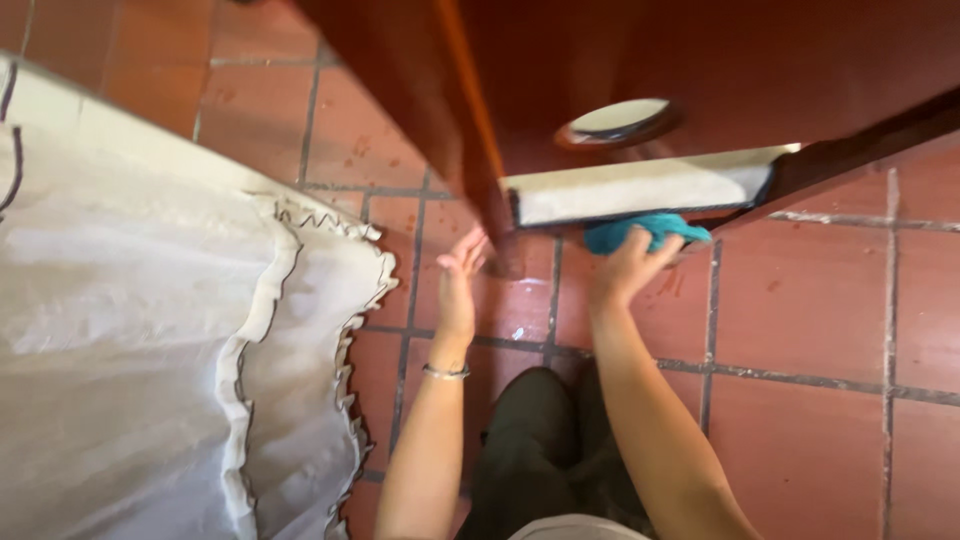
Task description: The person rinses a cloth in a container of water, wrings it out, and wipes down the wooden frame and legs of a chair.
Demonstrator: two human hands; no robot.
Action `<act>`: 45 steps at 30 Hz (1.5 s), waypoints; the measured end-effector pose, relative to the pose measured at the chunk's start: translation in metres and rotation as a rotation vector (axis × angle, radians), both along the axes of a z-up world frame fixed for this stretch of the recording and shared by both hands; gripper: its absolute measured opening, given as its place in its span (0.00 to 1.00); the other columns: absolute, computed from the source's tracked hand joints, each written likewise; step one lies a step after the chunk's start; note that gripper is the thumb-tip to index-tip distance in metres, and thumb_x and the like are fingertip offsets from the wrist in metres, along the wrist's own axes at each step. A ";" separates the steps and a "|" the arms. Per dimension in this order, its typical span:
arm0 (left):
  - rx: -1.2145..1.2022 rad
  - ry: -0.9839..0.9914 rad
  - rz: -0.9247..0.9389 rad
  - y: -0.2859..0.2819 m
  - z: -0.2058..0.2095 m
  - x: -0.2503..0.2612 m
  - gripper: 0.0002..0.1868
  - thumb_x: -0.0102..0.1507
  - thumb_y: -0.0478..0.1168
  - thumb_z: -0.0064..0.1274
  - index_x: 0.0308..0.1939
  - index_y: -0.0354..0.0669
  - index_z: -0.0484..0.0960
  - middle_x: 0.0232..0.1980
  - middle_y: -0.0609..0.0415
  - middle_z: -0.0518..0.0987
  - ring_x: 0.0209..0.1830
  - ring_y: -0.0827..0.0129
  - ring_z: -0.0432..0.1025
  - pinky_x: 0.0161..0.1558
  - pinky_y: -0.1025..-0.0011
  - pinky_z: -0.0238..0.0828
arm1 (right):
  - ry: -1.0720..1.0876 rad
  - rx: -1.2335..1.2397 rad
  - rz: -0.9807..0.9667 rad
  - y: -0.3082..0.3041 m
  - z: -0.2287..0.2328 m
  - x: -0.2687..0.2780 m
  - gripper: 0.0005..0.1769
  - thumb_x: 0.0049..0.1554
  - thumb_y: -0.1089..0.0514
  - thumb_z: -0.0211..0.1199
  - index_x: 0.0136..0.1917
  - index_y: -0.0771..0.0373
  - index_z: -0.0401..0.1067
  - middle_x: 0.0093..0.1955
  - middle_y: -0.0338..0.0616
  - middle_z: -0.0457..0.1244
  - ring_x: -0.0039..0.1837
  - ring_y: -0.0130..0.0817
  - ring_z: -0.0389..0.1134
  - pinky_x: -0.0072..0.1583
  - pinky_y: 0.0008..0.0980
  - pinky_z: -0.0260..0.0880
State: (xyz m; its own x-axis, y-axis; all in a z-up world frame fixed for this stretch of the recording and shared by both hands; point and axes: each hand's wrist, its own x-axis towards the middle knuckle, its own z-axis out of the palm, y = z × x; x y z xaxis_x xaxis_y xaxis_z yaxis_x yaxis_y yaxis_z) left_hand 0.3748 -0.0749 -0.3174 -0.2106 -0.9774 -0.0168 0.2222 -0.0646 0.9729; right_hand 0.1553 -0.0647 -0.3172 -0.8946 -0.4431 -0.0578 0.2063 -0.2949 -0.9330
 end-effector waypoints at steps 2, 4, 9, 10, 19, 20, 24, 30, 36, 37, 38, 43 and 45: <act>-0.009 -0.016 0.001 -0.001 0.004 0.005 0.56 0.66 0.77 0.19 0.75 0.29 0.62 0.78 0.39 0.63 0.80 0.50 0.58 0.77 0.53 0.51 | 0.069 -0.098 0.121 -0.001 0.000 0.047 0.27 0.59 0.64 0.51 0.71 0.57 0.55 0.63 0.41 0.56 0.60 0.33 0.58 0.62 0.34 0.63; -0.028 -0.027 0.000 -0.003 0.012 0.005 0.56 0.65 0.78 0.20 0.75 0.29 0.63 0.79 0.39 0.63 0.80 0.50 0.59 0.76 0.54 0.53 | 0.246 0.173 0.209 -0.003 0.004 0.094 0.14 0.59 0.66 0.55 0.59 0.65 0.64 0.59 0.47 0.58 0.59 0.39 0.61 0.63 0.37 0.65; -0.061 -0.051 -0.022 0.001 0.028 0.009 0.53 0.68 0.75 0.23 0.75 0.28 0.62 0.80 0.38 0.61 0.81 0.52 0.56 0.78 0.58 0.47 | 0.533 0.229 0.302 0.015 0.019 0.134 0.07 0.59 0.66 0.61 0.52 0.68 0.67 0.52 0.51 0.60 0.54 0.45 0.63 0.57 0.41 0.65; -0.067 -0.049 -0.027 -0.001 0.030 0.010 0.53 0.68 0.75 0.23 0.75 0.28 0.62 0.80 0.38 0.61 0.81 0.52 0.56 0.78 0.58 0.47 | 0.660 0.234 0.286 0.015 0.019 0.130 0.07 0.59 0.66 0.61 0.51 0.69 0.68 0.52 0.51 0.61 0.53 0.46 0.64 0.56 0.42 0.67; -0.011 -0.041 -0.070 -0.001 0.033 0.012 0.54 0.66 0.77 0.24 0.75 0.31 0.61 0.81 0.41 0.59 0.81 0.53 0.55 0.77 0.56 0.48 | 0.619 0.390 0.321 0.010 -0.039 0.123 0.08 0.54 0.66 0.60 0.49 0.71 0.68 0.50 0.57 0.63 0.51 0.56 0.66 0.54 0.45 0.68; -0.013 -0.036 -0.070 -0.002 0.033 0.013 0.54 0.66 0.77 0.25 0.75 0.31 0.60 0.80 0.41 0.59 0.81 0.53 0.55 0.77 0.55 0.48 | 0.619 0.385 0.316 0.004 -0.041 0.119 0.08 0.54 0.66 0.60 0.49 0.71 0.68 0.50 0.57 0.63 0.51 0.56 0.66 0.54 0.45 0.68; -0.045 -0.070 -0.064 0.000 0.025 0.013 0.53 0.67 0.76 0.25 0.76 0.31 0.61 0.79 0.40 0.62 0.80 0.52 0.56 0.76 0.55 0.50 | 0.708 0.514 0.308 0.005 -0.035 0.112 0.10 0.54 0.63 0.62 0.49 0.69 0.74 0.48 0.56 0.67 0.50 0.56 0.69 0.52 0.46 0.70; -0.180 -0.162 -0.034 0.001 0.010 0.014 0.45 0.73 0.69 0.25 0.75 0.32 0.65 0.77 0.42 0.66 0.78 0.59 0.60 0.77 0.63 0.52 | 0.398 0.480 0.403 0.012 -0.006 0.106 0.11 0.59 0.62 0.63 0.52 0.70 0.78 0.43 0.52 0.67 0.43 0.37 0.67 0.45 0.38 0.68; 0.276 -0.160 -0.138 0.040 0.032 -0.032 0.33 0.72 0.58 0.38 0.72 0.38 0.70 0.59 0.49 0.76 0.54 0.66 0.69 0.55 0.65 0.68 | -0.144 0.177 0.734 0.036 0.038 0.053 0.12 0.61 0.63 0.58 0.58 0.67 0.75 0.47 0.42 0.68 0.46 0.23 0.67 0.47 0.26 0.70; 0.283 -0.164 -0.143 0.051 0.039 -0.039 0.33 0.72 0.58 0.38 0.72 0.38 0.70 0.59 0.49 0.76 0.54 0.66 0.69 0.55 0.65 0.68 | -0.160 0.109 0.787 0.044 0.044 0.048 0.13 0.62 0.63 0.59 0.59 0.67 0.73 0.50 0.40 0.67 0.50 0.22 0.68 0.53 0.25 0.71; 0.367 0.032 -0.117 0.061 0.046 -0.047 0.30 0.71 0.56 0.38 0.71 0.43 0.67 0.62 0.55 0.75 0.58 0.72 0.69 0.59 0.69 0.68 | -0.166 0.114 0.781 0.057 0.050 0.040 0.13 0.62 0.63 0.59 0.59 0.67 0.73 0.50 0.40 0.67 0.50 0.22 0.68 0.53 0.25 0.71; 0.689 0.500 -0.276 0.067 0.057 -0.079 0.24 0.67 0.51 0.46 0.62 0.40 0.74 0.55 0.55 0.80 0.53 0.70 0.77 0.54 0.66 0.76 | -0.385 0.102 0.995 0.105 0.067 -0.023 0.11 0.60 0.64 0.57 0.57 0.65 0.69 0.48 0.38 0.65 0.50 0.25 0.69 0.53 0.28 0.72; 0.324 0.150 -0.220 0.071 0.055 -0.098 0.16 0.69 0.40 0.57 0.57 0.32 0.79 0.52 0.54 0.83 0.52 0.72 0.76 0.56 0.71 0.74 | -0.433 0.108 0.929 0.131 0.069 -0.051 0.13 0.58 0.65 0.55 0.57 0.64 0.69 0.49 0.38 0.66 0.52 0.25 0.69 0.54 0.27 0.73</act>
State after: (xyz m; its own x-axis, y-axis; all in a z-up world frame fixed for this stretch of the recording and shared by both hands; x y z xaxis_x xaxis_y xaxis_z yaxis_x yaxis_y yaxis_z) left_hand 0.2771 -0.0035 -0.2627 -0.4369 -0.8582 -0.2694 0.3063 -0.4235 0.8525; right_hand 0.1045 0.0662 -0.2486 -0.0945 -0.9224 -0.3746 0.6348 0.2340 -0.7364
